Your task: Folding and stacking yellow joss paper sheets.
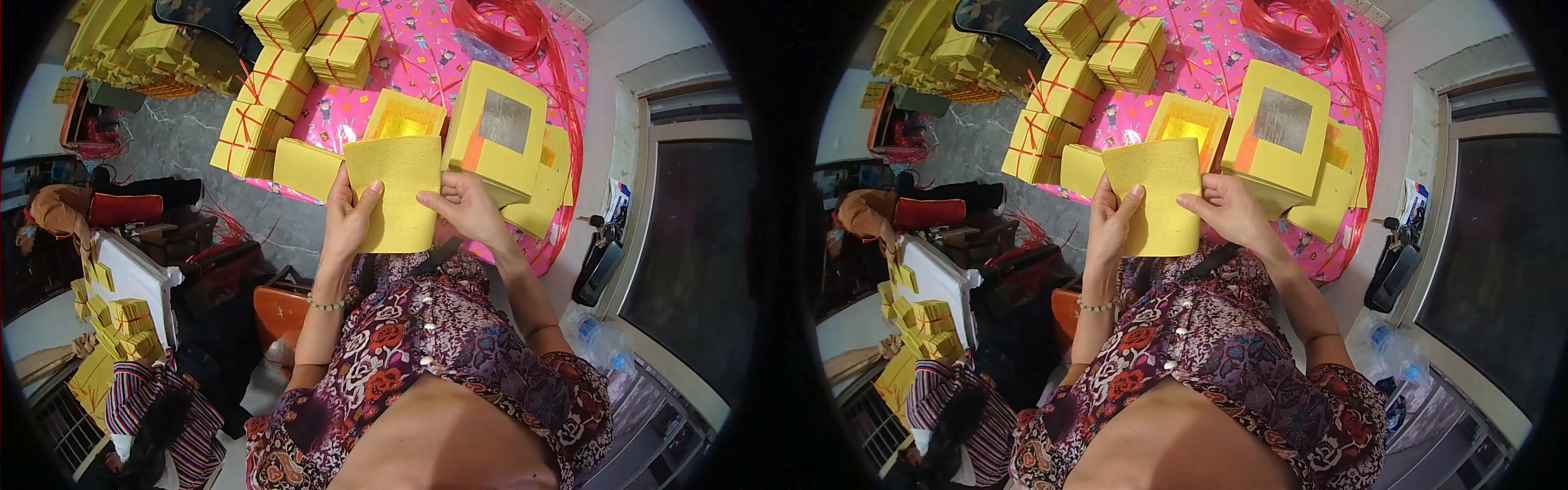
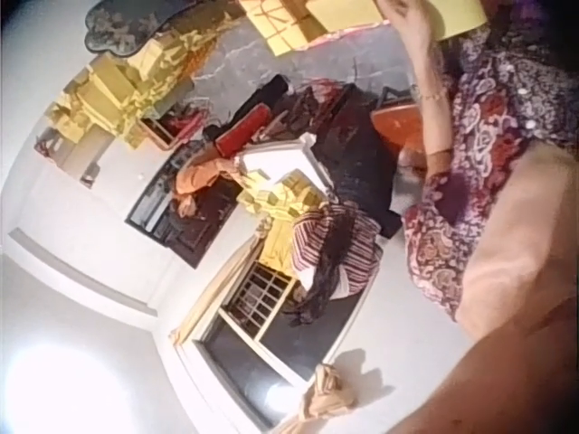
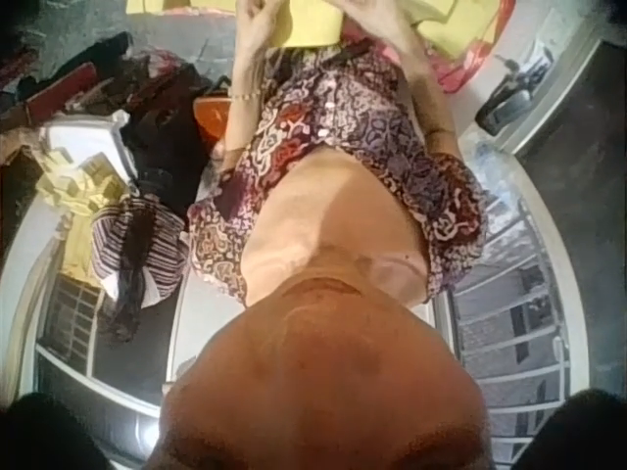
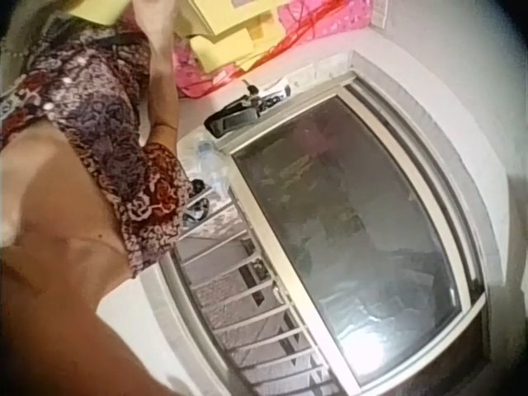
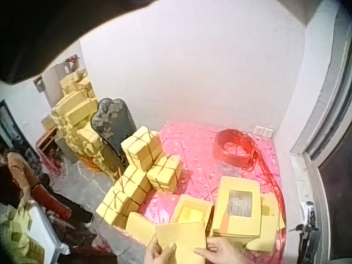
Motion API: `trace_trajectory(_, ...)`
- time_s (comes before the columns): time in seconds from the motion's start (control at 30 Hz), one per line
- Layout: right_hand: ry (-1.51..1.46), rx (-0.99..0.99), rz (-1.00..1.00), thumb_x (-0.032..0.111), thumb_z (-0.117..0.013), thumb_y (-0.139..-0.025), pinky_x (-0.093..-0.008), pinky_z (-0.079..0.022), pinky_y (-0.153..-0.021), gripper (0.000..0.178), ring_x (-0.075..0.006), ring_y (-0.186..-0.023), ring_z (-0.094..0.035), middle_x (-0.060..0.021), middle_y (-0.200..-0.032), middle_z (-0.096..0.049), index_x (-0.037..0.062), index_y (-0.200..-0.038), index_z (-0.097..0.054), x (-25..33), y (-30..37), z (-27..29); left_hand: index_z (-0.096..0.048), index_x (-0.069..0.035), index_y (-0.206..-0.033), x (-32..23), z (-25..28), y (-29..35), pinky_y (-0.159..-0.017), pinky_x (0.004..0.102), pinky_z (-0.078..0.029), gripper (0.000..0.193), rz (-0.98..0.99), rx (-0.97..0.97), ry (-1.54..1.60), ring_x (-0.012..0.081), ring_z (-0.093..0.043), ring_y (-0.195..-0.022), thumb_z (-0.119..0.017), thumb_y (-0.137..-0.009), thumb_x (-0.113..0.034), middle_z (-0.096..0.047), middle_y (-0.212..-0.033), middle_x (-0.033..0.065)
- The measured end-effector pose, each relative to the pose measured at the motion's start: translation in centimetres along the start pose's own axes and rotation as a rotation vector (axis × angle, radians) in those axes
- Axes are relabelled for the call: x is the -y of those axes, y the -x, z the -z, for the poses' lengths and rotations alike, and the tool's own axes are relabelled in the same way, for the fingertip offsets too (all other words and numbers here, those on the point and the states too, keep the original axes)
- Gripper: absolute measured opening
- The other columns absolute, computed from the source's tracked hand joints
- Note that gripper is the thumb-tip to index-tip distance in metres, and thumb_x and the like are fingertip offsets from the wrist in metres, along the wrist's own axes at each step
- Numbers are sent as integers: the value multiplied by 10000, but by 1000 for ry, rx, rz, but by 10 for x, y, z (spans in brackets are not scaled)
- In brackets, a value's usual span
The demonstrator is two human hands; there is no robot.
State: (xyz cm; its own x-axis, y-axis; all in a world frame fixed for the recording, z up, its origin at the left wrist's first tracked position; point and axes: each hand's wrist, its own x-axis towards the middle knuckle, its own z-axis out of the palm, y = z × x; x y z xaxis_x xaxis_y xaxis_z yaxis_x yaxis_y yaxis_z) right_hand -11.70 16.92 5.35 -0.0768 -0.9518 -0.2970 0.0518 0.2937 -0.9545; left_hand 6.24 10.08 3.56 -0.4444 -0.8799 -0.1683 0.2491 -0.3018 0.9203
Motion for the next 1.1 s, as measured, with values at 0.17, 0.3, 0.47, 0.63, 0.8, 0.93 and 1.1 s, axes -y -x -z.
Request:
trace_trajectory(0.17, 1, 9, 81, 125, -633, -890, -262, -514, -794, 280, -128, -893, -636, -103, -977, -674, -71, -1087, -595, -17, -8, -5, -433, 0, -1288, -3, 4, -1, -879, 280, -465, 391, -18, -30, -14, 135, -564, -1048, -552, -919, -49, -585, -1169, 97)
trace_trajectory(0.3, -13, 61, 59, 123, -634, -888, -257, -520, -774, 282, -116, -883, -634, -102, -970, -676, -77, -1084, -597, -24, -10, -12, -446, 3, -1269, -3, 9, -3, -875, 278, -464, 366, -60, -82, -3, 135, -567, -1037, -546, -920, -42, -588, -1158, 94)
trace_trajectory(0.47, 29, 34, 78, 128, -643, -882, -241, -515, -709, 228, -80, -790, -622, -68, -870, -675, -58, -1008, -612, -26, -13, -13, -458, 5, -1249, 0, 15, -1, -863, 270, -463, 342, -92, -153, -39, 131, -569, -1021, -543, -921, -36, -593, -1143, 90)
trace_trajectory(0.63, 115, 98, 58, 118, -646, -879, -209, -452, -600, 153, -30, -662, -538, 0, -720, -610, -24, -879, -590, -44, -19, -12, -468, -10, -1234, -3, 22, -3, -851, 267, -465, 311, -129, -235, 16, 130, -573, -1006, -530, -929, -32, -599, -1129, 88)
trace_trajectory(0.8, -4, 75, 104, 123, -650, -876, -203, -456, -614, 166, -31, -694, -551, -1, -760, -618, -24, -924, -590, -45, -21, -22, -450, -6, -1246, -3, 24, 0, -848, 270, -471, 322, -176, -352, 88, 133, -570, -1014, -525, -935, -37, -592, -1139, 96)
trace_trajectory(0.93, 252, 241, -28, 124, -631, -893, -205, -482, -670, 181, -60, -749, -589, -22, -845, -631, -27, -982, -587, -33, -27, -13, -437, -3, -1257, 1, 34, 8, -860, 279, -470, 341, -169, -370, 29, 141, -564, -1032, -525, -929, -37, -582, -1160, 101)
trace_trajectory(1.1, 27, 88, 22, 145, -624, -900, -214, -488, -696, 190, -71, -766, -603, -40, -857, -645, -20, -991, -596, -18, -39, -31, -387, -5, -1325, 21, 57, 27, -900, 302, -471, 424, 2, -180, -52, 168, -567, -1076, -527, -927, -42, -557, -1229, 113)
